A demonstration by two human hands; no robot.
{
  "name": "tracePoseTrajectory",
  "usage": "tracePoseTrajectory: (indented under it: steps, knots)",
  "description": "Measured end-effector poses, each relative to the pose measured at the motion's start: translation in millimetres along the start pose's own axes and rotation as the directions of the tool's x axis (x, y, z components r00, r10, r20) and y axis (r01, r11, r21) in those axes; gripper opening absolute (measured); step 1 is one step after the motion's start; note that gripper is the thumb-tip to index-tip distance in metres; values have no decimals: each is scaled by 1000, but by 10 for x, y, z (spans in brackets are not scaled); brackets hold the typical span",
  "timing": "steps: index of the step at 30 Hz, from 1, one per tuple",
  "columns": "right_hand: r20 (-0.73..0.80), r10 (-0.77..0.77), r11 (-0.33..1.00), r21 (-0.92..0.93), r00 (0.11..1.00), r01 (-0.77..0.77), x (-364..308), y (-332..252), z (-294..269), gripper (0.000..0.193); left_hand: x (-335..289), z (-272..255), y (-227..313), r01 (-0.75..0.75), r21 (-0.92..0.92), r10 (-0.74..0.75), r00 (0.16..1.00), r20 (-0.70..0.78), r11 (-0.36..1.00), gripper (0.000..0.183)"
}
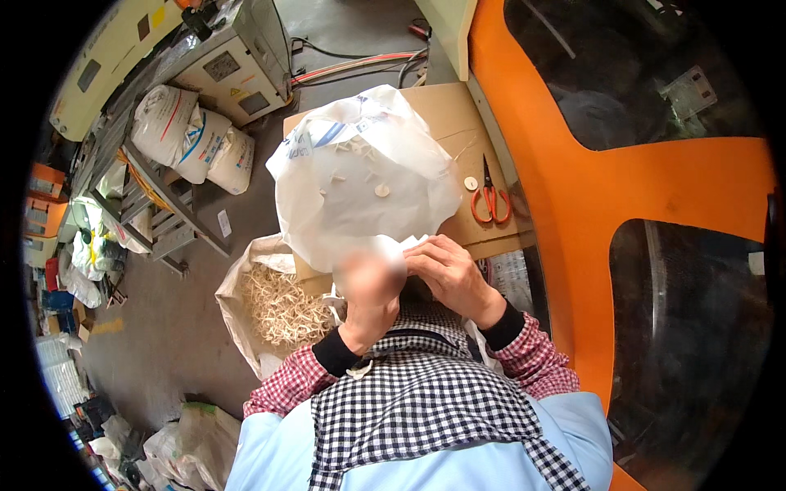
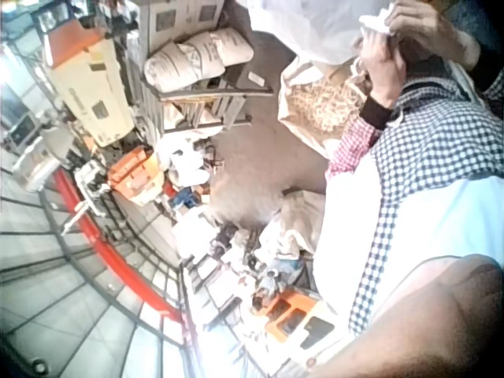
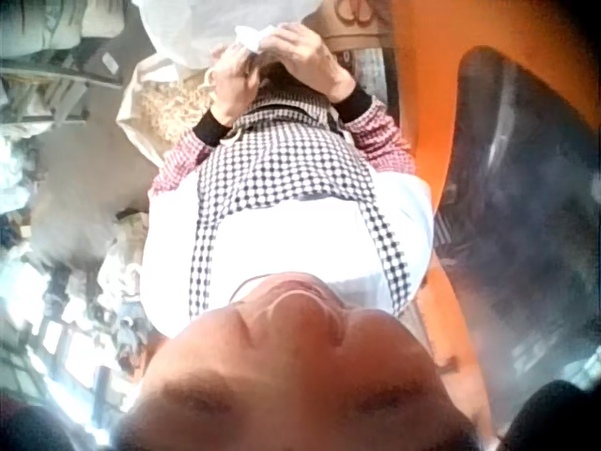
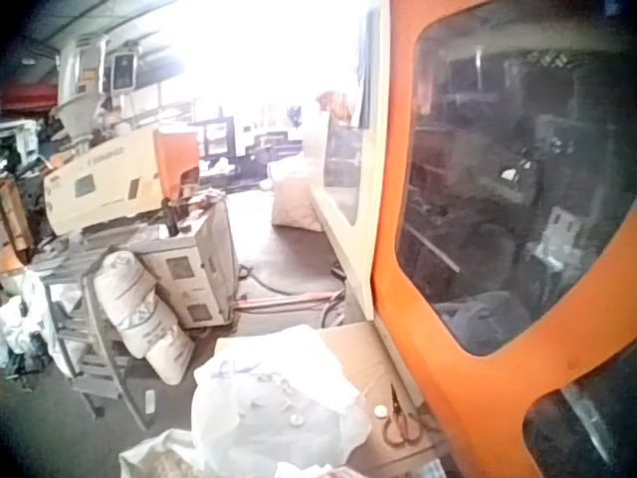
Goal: The person repeatedly picks small white plastic components from a bag, separates them, and places them into a machine. They then retrieve the components and return them to the bag, repeating this cycle multiple times.
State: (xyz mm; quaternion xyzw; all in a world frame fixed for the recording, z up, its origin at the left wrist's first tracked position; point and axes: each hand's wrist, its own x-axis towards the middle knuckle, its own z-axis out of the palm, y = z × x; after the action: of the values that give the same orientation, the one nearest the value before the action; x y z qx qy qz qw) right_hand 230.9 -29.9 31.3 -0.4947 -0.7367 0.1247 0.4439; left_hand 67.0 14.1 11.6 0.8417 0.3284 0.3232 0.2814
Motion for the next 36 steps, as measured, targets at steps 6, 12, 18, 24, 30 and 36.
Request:
tracePoseTrajectory:
  steps: [6,12,18,24,30,36]
  knots:
    - [-61,312,920,267,948,-286,-127,53,127,8,-49,49,-12,49,-24,-50,999,-20,999,4]
    - [-326,497,866,125,804,-484,-231,664,9,7,10,-99,-13,267,-400,-315,947,-59,877,9]
    - [-537,355,692,-400,765,-602,-120,2244,-381,17,-26,-47,-259,609,-673,-536,765,358,420,21]
    - [-354,264,723,-544,897,-427,-39,2048,-270,27,62,-84,-154,629,-777,-605,626,491,19,26]
    - [1,447,862,267,895,-431,-42,323,-62,24,98,-67,-214,617,-782,-552,623,554,-89,25]
    - [-35,528,803,346,848,-486,-315,55,268,11,202,22,-183,633,-760,-519,604,604,-148,28]
